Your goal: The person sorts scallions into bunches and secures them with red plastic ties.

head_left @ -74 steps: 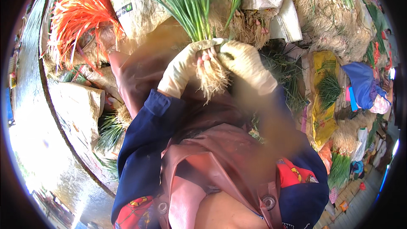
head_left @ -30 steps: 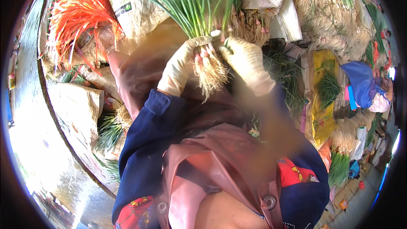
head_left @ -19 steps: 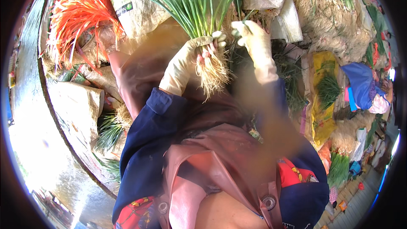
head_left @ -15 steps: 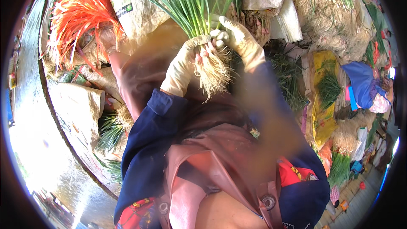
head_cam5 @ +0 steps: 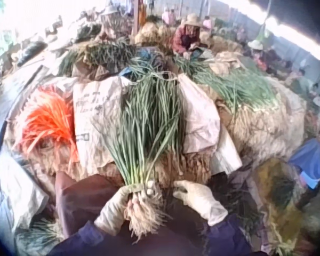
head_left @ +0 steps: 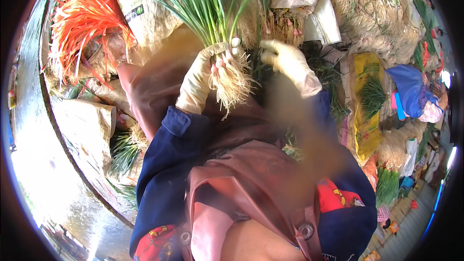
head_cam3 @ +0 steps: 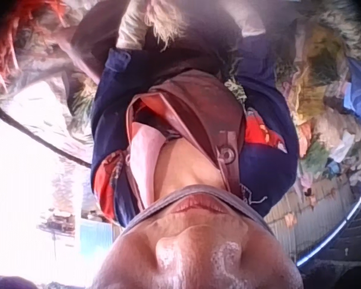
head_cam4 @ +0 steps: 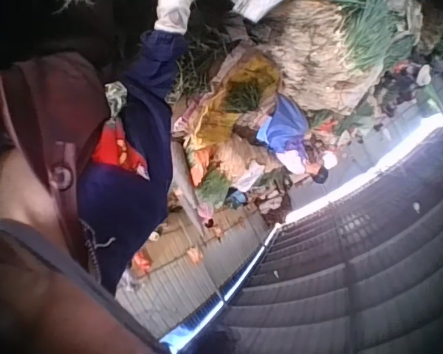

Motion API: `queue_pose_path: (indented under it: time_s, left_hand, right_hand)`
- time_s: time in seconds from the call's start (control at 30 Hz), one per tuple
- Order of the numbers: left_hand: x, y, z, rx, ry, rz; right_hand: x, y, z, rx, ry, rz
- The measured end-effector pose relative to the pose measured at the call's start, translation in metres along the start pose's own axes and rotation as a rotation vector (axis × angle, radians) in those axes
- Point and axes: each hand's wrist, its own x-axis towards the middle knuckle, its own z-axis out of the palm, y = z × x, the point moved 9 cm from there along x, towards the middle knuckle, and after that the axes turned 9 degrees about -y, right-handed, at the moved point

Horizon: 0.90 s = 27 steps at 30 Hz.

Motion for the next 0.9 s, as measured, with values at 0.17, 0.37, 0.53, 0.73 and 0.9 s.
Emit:
queue_pose_path:
  time_s: [0.17, 0.37, 0.53, 0.73, 0.9]
  left_hand:
    - [-0.009, 0.009, -0.002, 0.235, 0.17, 0.119]
    - [-0.015, 0.028, -0.016, 0.092, 0.088, 0.183]
    - [-0.024, 0.024, -0.002, 0.227, 0.067, 0.158]
    - [-0.047, 0.041, 0.014, 0.02, 0.176, 0.36]
    - [-0.041, 0.051, -0.008, 0.117, 0.142, 0.284]
  right_hand:
    - [0.058, -0.04, 0.018, 0.115, 0.107, -0.156]
    - [0.101, -0.043, 0.05, 0.198, -0.129, -0.332]
    - [0.125, -0.032, 0.07, -0.466, -0.19, 0.218]
    - [0.121, -0.042, 0.054, -0.478, 0.031, 0.298]
    - [0.103, -0.064, 0.05, -0.592, 0.09, 0.148]
